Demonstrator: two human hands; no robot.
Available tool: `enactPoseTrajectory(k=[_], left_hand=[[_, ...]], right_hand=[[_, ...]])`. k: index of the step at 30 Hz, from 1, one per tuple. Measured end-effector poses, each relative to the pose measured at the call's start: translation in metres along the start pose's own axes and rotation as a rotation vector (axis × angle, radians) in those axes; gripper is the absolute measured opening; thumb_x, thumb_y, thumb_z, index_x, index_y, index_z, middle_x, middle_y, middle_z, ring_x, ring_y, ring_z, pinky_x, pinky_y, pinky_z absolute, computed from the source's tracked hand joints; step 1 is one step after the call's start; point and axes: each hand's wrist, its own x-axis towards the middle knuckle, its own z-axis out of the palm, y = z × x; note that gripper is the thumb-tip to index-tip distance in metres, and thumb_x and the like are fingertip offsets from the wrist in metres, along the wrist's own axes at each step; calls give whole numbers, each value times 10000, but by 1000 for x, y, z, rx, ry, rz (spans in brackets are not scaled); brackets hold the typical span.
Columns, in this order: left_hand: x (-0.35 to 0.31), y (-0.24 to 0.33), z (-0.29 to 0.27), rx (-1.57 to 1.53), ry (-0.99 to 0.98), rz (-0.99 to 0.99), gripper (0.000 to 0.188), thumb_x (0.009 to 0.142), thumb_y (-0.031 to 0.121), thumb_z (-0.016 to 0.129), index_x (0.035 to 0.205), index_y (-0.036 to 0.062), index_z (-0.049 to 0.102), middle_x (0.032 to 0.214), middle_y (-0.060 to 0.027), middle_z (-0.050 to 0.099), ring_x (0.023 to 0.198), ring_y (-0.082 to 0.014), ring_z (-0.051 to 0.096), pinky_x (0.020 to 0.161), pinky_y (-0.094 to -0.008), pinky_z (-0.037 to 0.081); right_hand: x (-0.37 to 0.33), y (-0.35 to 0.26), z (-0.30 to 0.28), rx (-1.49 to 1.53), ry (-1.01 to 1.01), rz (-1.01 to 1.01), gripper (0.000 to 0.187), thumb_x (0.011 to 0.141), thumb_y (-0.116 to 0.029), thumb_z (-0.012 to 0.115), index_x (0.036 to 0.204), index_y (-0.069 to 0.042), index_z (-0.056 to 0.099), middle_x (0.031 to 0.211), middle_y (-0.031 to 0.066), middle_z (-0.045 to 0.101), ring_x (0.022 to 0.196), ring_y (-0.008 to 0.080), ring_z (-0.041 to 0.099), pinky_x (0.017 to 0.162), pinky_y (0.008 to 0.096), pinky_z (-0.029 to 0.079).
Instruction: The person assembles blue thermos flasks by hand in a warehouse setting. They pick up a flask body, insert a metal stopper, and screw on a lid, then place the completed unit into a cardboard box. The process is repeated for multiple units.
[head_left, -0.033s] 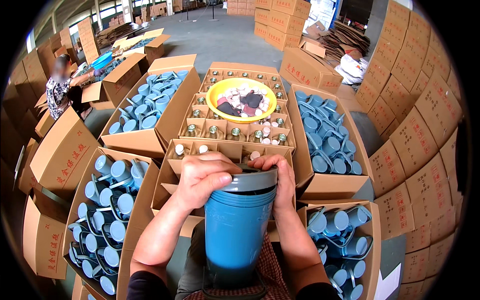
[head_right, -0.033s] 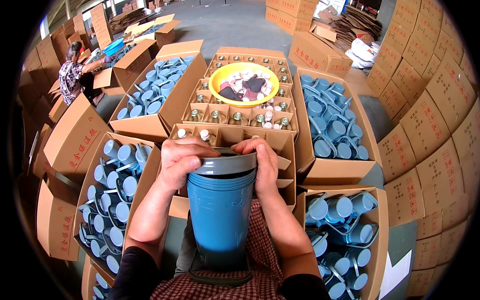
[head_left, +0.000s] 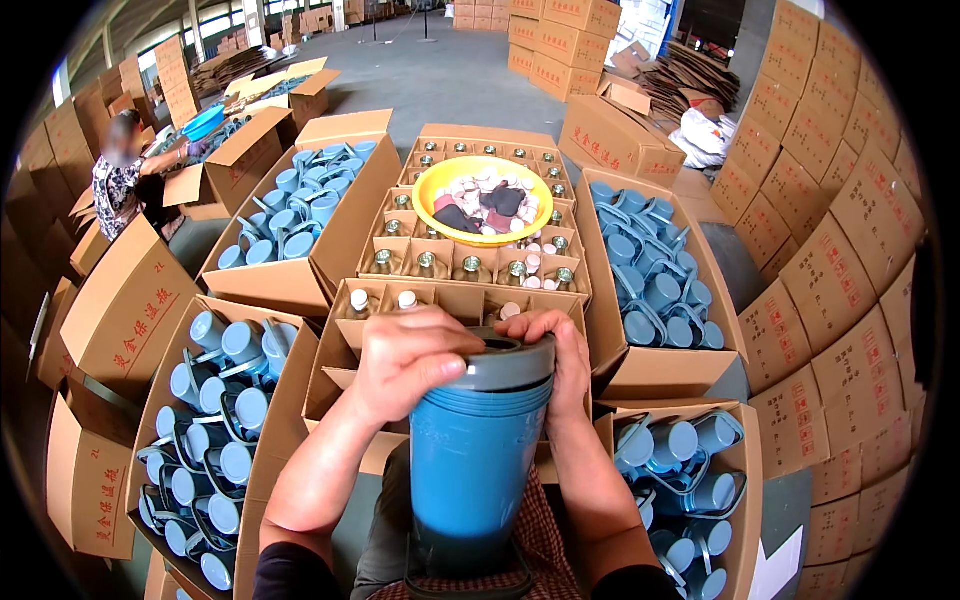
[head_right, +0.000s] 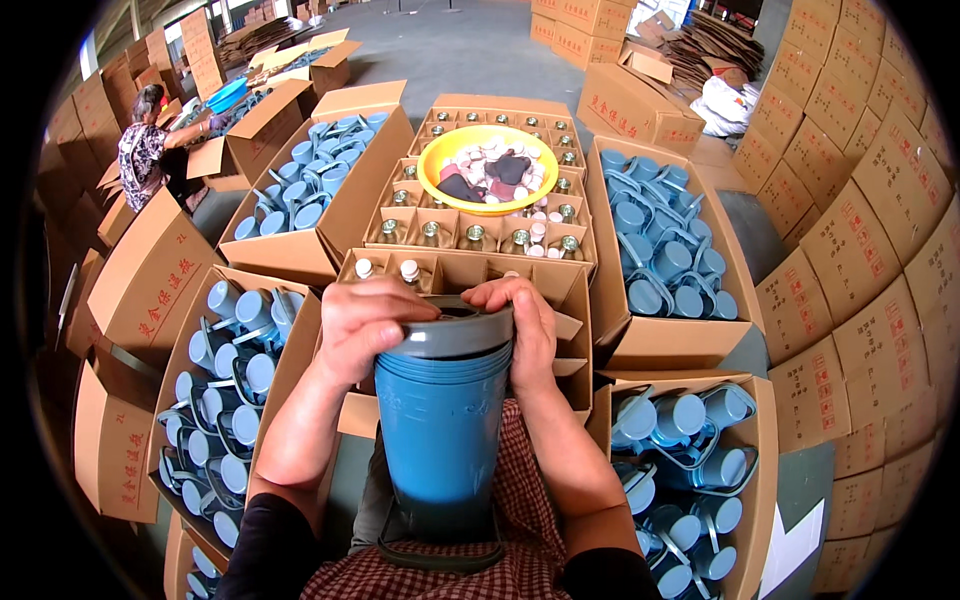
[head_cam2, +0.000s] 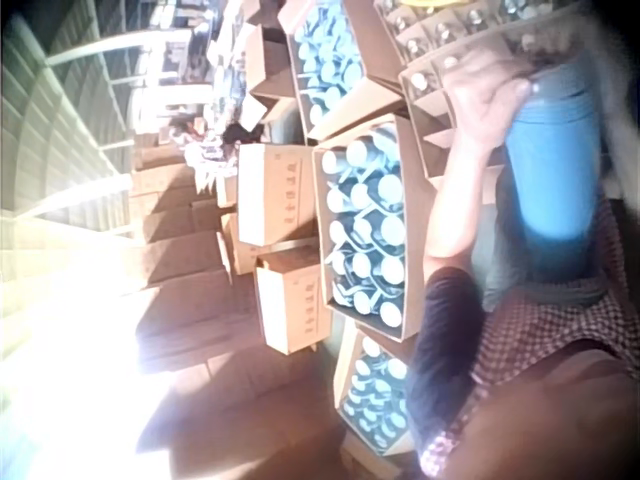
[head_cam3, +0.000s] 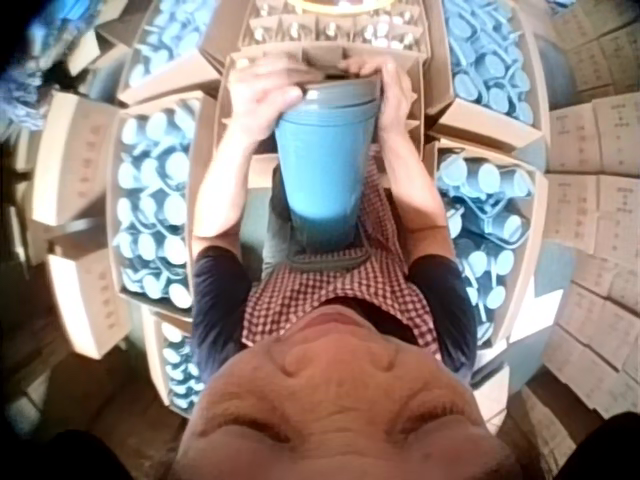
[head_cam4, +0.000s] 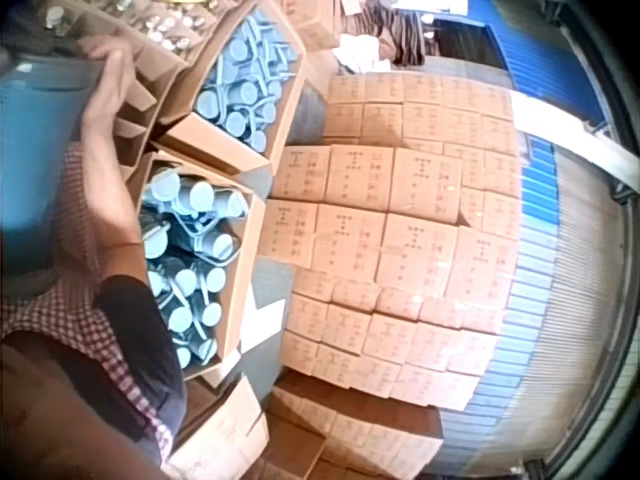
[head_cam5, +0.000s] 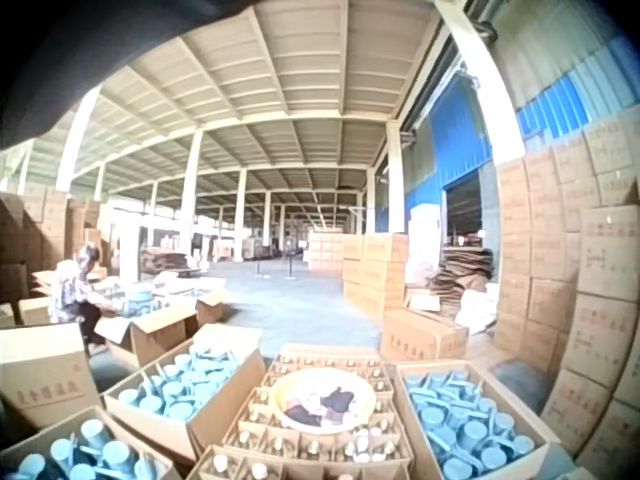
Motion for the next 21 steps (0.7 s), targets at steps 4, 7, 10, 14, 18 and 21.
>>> enactPoseTrajectory(k=[4, 7, 10, 14, 18, 21], left_hand=[[-2, -1, 1, 7, -50, 172, 351, 783, 270, 678, 838, -77, 683, 814, -173, 667, 705, -283, 641, 647, -337, 510], [4, 9, -9, 101, -222, 227, 530, 647, 389, 787, 894, -64, 666, 871, -167, 662, 729, -301, 642, 648, -339, 519], [8, 48, -12, 338, -337, 82, 615, 583, 413, 812, 945, -51, 635, 918, -161, 654, 773, -317, 646, 665, -352, 531], [3, 62, 1, 479, -352, -27, 713, 499, 437, 844, 970, -43, 611, 984, -189, 654, 871, -350, 660, 770, -380, 538], [-12, 53, 6, 488, -232, 31, 516, 576, 313, 818, 910, -24, 615, 924, -152, 648, 832, -334, 647, 726, -376, 535], [-19, 44, 2, 459, -238, 5, 510, 577, 312, 818, 906, -24, 620, 896, -154, 651, 812, -332, 652, 722, -375, 533]], right_hand=[[-7, 0, -1, 8, -30, -183, 338, 967, -251, 395, 781, 3, 519, 788, 131, 534, 793, 245, 544, 876, 436, 443], [-12, -6, 0, -46, -18, -218, 372, 949, -306, 436, 759, 2, 523, 776, 126, 535, 767, 240, 546, 846, 437, 458], [-16, -27, 6, -268, -5, -298, 491, 925, -457, 465, 771, 4, 528, 782, 115, 540, 753, 231, 544, 826, 406, 462], [-21, -49, 17, -572, -78, -318, 646, 856, -641, 478, 755, -4, 500, 754, 120, 523, 698, 237, 515, 658, 322, 421], [-16, -45, 15, -683, -163, -377, 553, 890, -548, 500, 717, -24, 484, 679, 95, 479, 619, 240, 467, 582, 320, 365], [-19, -33, 19, -628, -121, -355, 463, 909, -406, 539, 655, -27, 464, 625, 84, 449, 591, 231, 447, 555, 303, 345]])
